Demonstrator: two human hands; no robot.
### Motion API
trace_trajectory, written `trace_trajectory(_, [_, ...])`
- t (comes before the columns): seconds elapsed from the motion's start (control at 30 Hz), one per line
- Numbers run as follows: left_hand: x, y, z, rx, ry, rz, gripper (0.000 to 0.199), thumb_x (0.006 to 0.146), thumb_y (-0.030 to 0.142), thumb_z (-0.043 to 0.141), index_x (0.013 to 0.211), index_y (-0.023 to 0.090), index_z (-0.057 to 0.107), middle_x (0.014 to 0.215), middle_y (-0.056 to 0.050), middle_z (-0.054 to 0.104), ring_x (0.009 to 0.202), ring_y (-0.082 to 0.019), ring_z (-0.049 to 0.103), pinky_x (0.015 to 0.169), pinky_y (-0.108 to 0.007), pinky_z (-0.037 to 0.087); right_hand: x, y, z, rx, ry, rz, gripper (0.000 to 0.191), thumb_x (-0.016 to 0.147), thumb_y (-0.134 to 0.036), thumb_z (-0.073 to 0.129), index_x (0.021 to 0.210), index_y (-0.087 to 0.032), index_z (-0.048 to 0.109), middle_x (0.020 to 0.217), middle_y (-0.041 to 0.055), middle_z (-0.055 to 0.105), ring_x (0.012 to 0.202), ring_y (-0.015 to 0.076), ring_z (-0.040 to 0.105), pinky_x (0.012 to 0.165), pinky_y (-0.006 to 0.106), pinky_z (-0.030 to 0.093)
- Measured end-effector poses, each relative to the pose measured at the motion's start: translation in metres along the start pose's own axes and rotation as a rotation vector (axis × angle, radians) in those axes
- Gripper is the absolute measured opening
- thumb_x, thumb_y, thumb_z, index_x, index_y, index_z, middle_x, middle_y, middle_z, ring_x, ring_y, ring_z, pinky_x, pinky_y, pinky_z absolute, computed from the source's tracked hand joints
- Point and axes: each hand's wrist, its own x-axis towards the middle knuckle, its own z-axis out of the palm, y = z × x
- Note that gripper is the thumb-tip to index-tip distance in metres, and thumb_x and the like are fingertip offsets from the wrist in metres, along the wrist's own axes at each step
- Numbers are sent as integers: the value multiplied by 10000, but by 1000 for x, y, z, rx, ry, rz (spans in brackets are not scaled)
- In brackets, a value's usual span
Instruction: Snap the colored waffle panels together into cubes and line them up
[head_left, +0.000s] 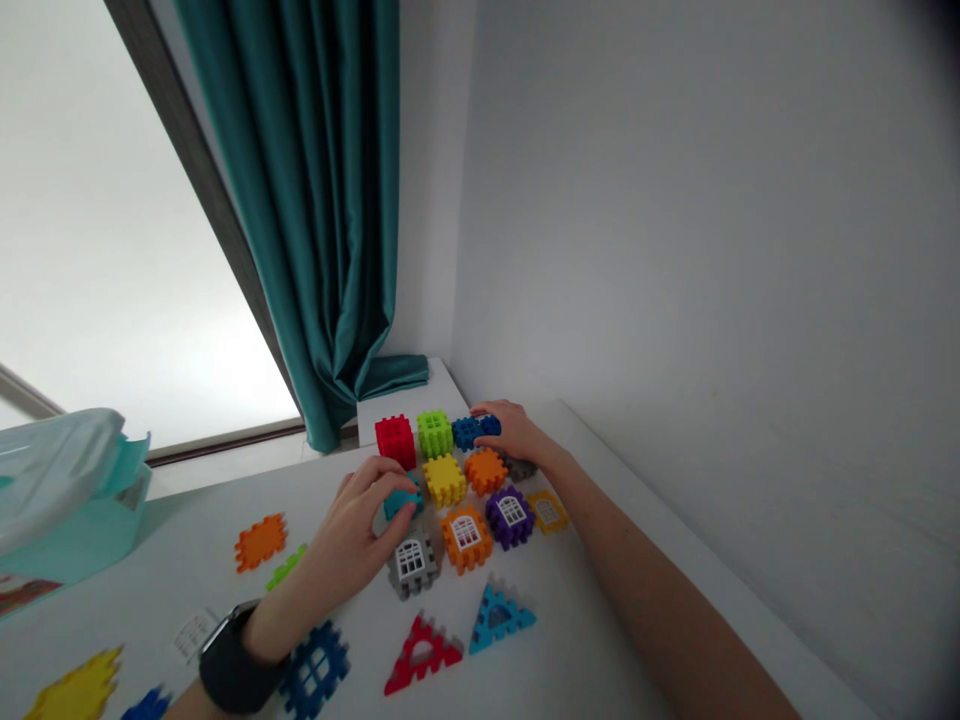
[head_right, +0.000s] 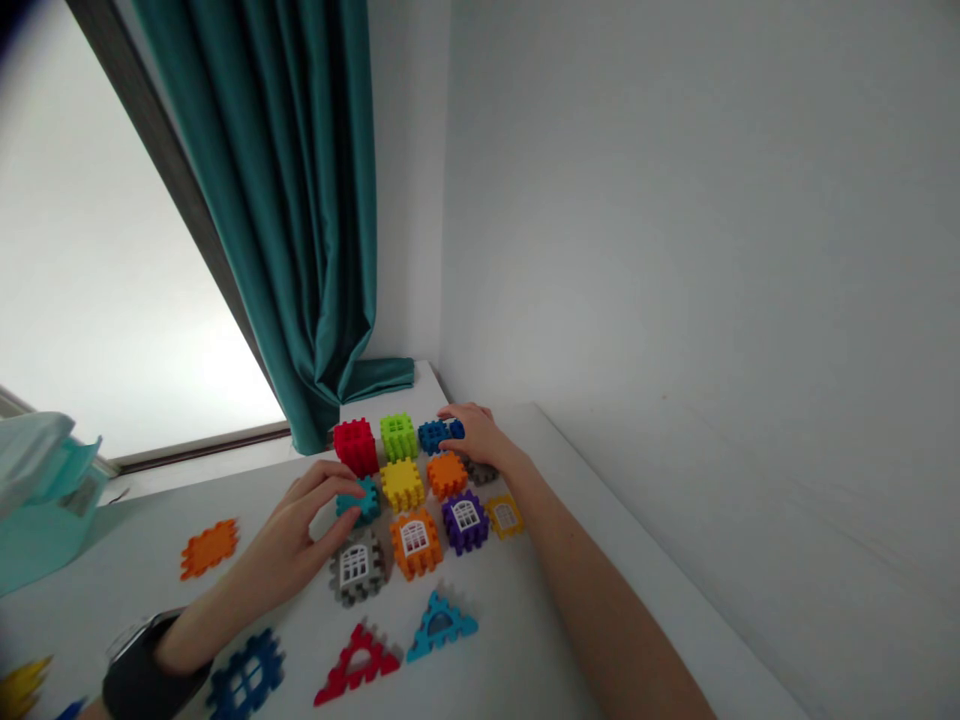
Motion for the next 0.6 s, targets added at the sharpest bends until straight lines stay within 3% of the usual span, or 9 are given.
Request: trace_trajectory(0.6, [1,4,-2,30,-18,-5,178,972,313,486,1048,233,626,1134,-79,591,1047,-237,574,911,-414,480,-2,4,-6,1,-25,-17,541,772,-302,772,1290,-293,617,1288,54,681,1203,282,593,1062,475,410])
